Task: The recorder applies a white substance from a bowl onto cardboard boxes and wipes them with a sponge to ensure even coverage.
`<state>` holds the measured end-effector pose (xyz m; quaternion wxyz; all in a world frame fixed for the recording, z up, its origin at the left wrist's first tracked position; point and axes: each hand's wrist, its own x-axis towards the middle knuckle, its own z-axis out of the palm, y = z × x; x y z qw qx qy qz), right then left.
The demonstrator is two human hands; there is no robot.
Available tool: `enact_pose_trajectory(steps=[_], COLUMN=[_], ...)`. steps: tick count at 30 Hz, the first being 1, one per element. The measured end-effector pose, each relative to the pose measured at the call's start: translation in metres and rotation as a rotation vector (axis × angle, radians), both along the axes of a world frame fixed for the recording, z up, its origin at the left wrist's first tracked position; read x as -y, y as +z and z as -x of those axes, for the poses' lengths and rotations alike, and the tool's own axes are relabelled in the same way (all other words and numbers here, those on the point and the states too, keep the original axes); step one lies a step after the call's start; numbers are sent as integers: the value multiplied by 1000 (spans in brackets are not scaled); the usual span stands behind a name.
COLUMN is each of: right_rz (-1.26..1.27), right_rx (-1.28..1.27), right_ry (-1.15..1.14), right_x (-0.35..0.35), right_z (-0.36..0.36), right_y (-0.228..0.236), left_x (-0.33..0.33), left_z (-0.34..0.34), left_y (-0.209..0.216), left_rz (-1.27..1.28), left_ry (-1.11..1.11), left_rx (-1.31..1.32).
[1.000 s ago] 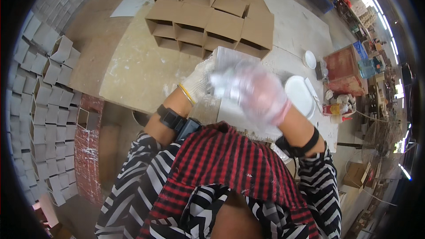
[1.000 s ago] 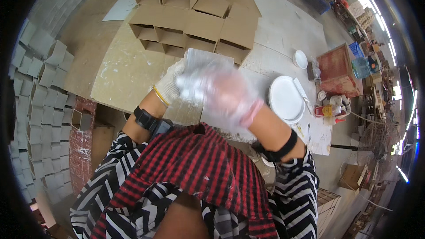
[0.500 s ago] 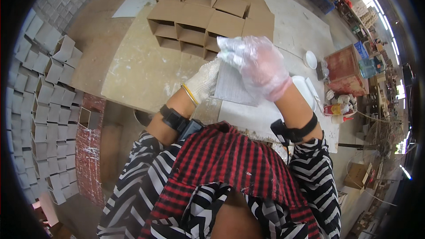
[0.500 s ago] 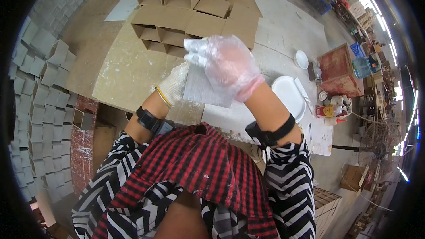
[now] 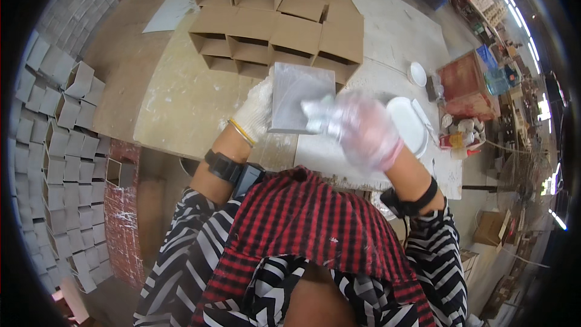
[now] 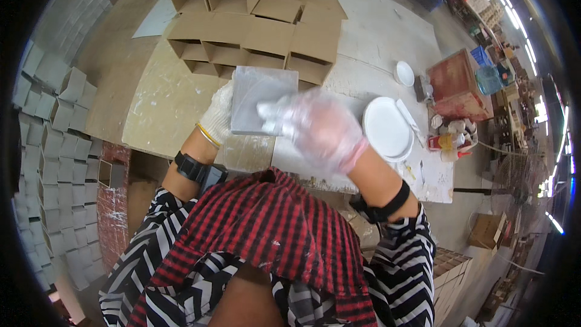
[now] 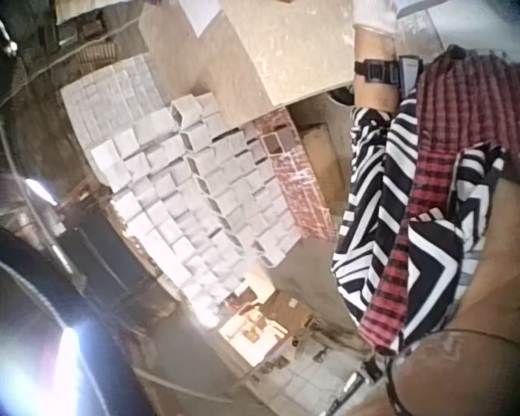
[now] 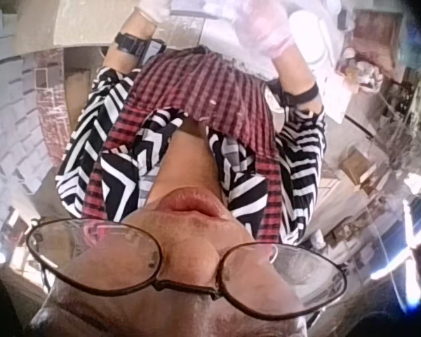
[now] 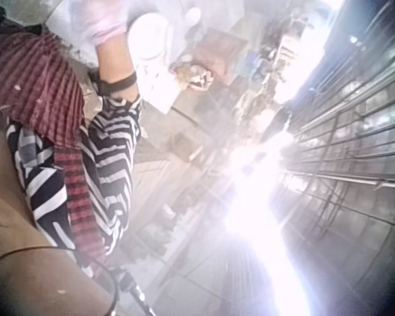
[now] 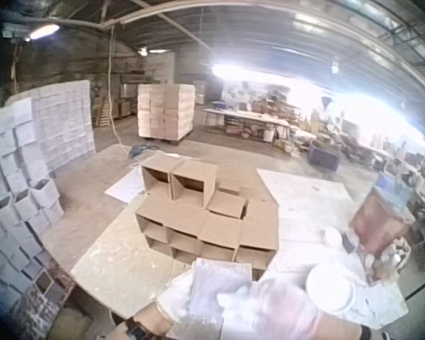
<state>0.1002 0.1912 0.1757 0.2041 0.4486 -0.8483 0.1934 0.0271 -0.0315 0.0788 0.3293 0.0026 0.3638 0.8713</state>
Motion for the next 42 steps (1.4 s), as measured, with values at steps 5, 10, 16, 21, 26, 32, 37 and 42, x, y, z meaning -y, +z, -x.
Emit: enact_pose_trajectory(steps=[5,10,16,21,26,32,37,42], right_rz=[148,-25,73,14,384,-48,-81,-44], right_rx=[231,-94,397,296,610,169,6,-95], right_ry=[-168,-42,-118,-67,-413,113,-99,-166], right_x=[-6,-4,14,28,21,40,25,12], right_z=[-5,-3,-17,-2,17,2,44,34], right_y=[-5,8,10,12,18,-4,8,20], left_x=[-3,-8,-14,-15,-17,-11,-11,-12], left_z=[0,3,9,-8,-15,-7,-13,-10], left_y=[0,-3,-11,2,14,4,-5,-5], left_rz=[3,7,-54,74,94,-19,248,96], left_ry=[-39,-25,-46,-42,-76,-135,-141,-136], left_rx=[31,107,126,7,25,41,-264,21])
